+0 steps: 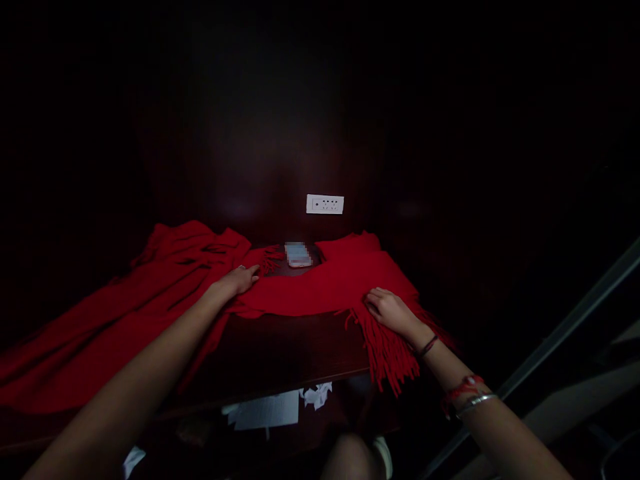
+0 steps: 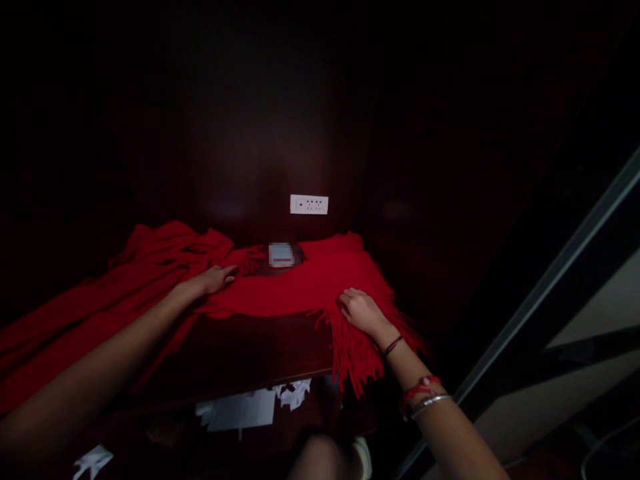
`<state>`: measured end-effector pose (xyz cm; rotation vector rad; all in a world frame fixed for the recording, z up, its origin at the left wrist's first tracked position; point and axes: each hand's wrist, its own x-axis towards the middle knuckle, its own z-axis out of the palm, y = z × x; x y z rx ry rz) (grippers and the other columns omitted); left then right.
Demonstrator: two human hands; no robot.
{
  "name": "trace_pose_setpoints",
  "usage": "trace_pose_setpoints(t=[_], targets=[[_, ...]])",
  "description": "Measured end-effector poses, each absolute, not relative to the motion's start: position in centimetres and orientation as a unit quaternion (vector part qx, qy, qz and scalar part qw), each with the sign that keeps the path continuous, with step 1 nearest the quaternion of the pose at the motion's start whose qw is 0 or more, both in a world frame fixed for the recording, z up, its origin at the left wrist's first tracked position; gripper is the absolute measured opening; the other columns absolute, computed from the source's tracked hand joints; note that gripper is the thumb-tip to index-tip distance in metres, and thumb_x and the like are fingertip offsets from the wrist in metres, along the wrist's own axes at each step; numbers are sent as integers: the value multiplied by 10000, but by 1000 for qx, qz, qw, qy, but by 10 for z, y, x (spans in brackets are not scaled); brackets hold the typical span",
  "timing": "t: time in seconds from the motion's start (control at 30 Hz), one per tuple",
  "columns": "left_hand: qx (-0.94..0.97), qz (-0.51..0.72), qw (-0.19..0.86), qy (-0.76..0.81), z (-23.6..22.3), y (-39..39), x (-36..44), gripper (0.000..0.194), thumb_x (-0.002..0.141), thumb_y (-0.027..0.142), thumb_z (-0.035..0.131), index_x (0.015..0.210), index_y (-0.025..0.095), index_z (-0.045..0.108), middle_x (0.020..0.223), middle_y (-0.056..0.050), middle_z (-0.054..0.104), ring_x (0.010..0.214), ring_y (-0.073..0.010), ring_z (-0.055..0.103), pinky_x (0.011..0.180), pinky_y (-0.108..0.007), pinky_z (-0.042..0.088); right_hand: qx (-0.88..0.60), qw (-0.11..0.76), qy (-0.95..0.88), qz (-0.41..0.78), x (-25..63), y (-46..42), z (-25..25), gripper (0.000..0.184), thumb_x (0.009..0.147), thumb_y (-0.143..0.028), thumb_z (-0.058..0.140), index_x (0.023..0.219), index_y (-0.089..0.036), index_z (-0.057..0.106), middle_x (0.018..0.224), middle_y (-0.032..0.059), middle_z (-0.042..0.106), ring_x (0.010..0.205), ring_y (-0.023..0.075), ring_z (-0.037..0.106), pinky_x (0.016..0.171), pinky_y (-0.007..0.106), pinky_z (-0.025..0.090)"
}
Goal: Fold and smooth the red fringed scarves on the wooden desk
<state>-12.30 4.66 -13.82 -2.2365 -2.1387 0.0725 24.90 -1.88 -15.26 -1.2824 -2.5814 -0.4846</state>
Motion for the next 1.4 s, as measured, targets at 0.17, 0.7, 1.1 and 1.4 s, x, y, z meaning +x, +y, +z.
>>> trace_pose_setpoints(t=[0.17,0.7,1.1,1.4], targets=[[-722,37,61,-688,-130,42,-113,413,726,283,487,1122,166,461,1035,-157,525,911,-264,523,700,-315,423,-471,-57,-862,-177,224,-18,-119,244,766,-194,371,826,-129,599,829,125,601,740,190,564,633,269,403],[-891,-107,21,-440,-135,27,-113,396,835,380,271,792,173,606,763,-41,616,705,-131,552,668,-207,383,-462,-28,-871,-167,120,81,-104,305,802,-143,322,1012,-121,542,1037,146,545,946,209,510,836,339,350],[-833,-171,-150,-504,-146,32,-114,345,727,391,469,967,156,542,746,-15,616,665,-117,551,584,-178,393,-444,-71,-882,-139,127,98,-95,191,730,-204,470,856,-161,607,875,93,624,785,181,576,644,233,399],[-813,-221,-8,-538,-130,31,-121,336,822,329,320,734,146,588,732,-35,598,708,-137,537,654,-211,376,-454,-2,-879,-144,137,99,-98,200,754,-147,406,878,-149,564,827,92,605,756,160,561,608,215,370]])
